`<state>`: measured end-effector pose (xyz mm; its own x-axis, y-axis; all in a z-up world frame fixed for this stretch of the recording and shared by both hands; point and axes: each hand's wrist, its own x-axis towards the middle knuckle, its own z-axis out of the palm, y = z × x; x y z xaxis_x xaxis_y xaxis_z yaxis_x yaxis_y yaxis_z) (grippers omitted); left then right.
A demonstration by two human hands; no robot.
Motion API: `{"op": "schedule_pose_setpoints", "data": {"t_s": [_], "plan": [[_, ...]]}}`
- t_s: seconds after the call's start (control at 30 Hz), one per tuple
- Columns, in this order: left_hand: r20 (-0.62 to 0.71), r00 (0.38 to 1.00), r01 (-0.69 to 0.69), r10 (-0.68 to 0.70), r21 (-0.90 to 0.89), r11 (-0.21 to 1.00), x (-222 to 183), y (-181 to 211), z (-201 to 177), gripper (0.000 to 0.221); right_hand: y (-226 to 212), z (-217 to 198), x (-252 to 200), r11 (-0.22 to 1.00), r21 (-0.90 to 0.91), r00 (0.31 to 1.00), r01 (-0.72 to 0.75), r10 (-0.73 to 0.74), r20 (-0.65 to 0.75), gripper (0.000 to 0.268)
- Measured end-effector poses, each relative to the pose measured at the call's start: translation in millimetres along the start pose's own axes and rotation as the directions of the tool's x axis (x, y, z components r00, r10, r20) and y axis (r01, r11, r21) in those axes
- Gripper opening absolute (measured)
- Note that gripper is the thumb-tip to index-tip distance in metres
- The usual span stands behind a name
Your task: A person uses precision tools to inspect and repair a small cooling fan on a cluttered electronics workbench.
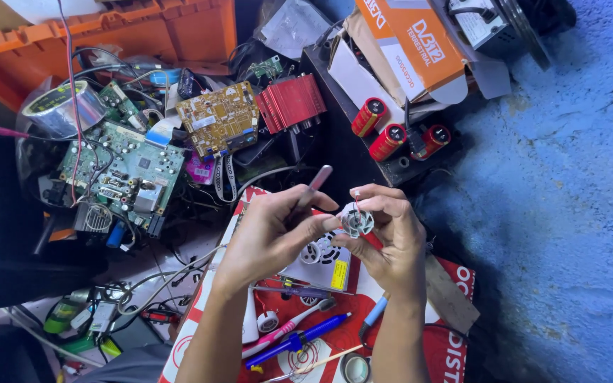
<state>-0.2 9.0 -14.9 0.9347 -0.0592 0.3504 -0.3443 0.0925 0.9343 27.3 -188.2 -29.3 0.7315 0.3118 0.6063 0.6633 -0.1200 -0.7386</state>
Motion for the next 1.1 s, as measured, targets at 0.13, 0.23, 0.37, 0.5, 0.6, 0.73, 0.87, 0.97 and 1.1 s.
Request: {"op": "schedule_pose_setpoints", "data": {"t_s": [0.13,0.23,0.37,0.5,0.6,0.73,0.87,0.97,1.1], "plan": [[0.014,1.000,0.020,-0.021,0.043,0.999,3.5,3.7,6.0,0.015,2.1,-3.5,0.8,1.000,0.007,1.000,0.018,-0.019,0.024,0.045],[0.019,0.999,0.038,-0.039,0.035,0.999,3.3,-0.2,7.6,0.015,4.2,-5.6,0.2,0.999,-0.031,0.999,0.039,-0.038,0.039,0.047],[0.045,0.997,0.060,-0.060,-0.009,0.998,0.0,-4.0,8.0,0.018,2.6,-5.0,-0.2,1.000,0.014,0.999,0.018,-0.019,0.049,0.046],[0.029,0.998,0.051,-0.050,-0.050,0.997,1.3,-2.1,9.5,0.019,8.1,-6.3,-2.4,0.999,0.049,0.996,0.007,-0.012,0.090,0.046],[0.000,1.000,0.018,-0.018,-0.004,1.000,3.4,-2.0,5.2,0.019,7.8,-4.5,-3.5,0.993,0.115,0.994,-0.004,-0.009,0.113,0.047],[-0.012,1.000,0.001,0.000,0.015,1.000,1.5,11.0,10.0,0.020,6.6,-4.5,-4.6,0.976,0.213,0.995,-0.046,0.025,0.100,0.048],[-0.045,0.999,-0.022,0.027,0.115,0.993,-1.0,17.7,14.7,0.021,-2.8,-3.6,-2.3,0.984,0.119,0.991,-0.130,0.124,0.057,0.037],[-0.054,0.997,-0.047,0.058,0.191,0.980,-1.6,19.1,15.7,0.022,-10.1,0.4,1.2,0.987,0.078,0.990,-0.141,0.140,0.010,0.032],[-0.049,0.996,-0.066,0.081,0.251,0.966,-2.3,15.4,15.2,0.023,-14.7,2.7,5.1,0.988,0.106,0.990,-0.113,0.121,-0.072,0.029]]}}
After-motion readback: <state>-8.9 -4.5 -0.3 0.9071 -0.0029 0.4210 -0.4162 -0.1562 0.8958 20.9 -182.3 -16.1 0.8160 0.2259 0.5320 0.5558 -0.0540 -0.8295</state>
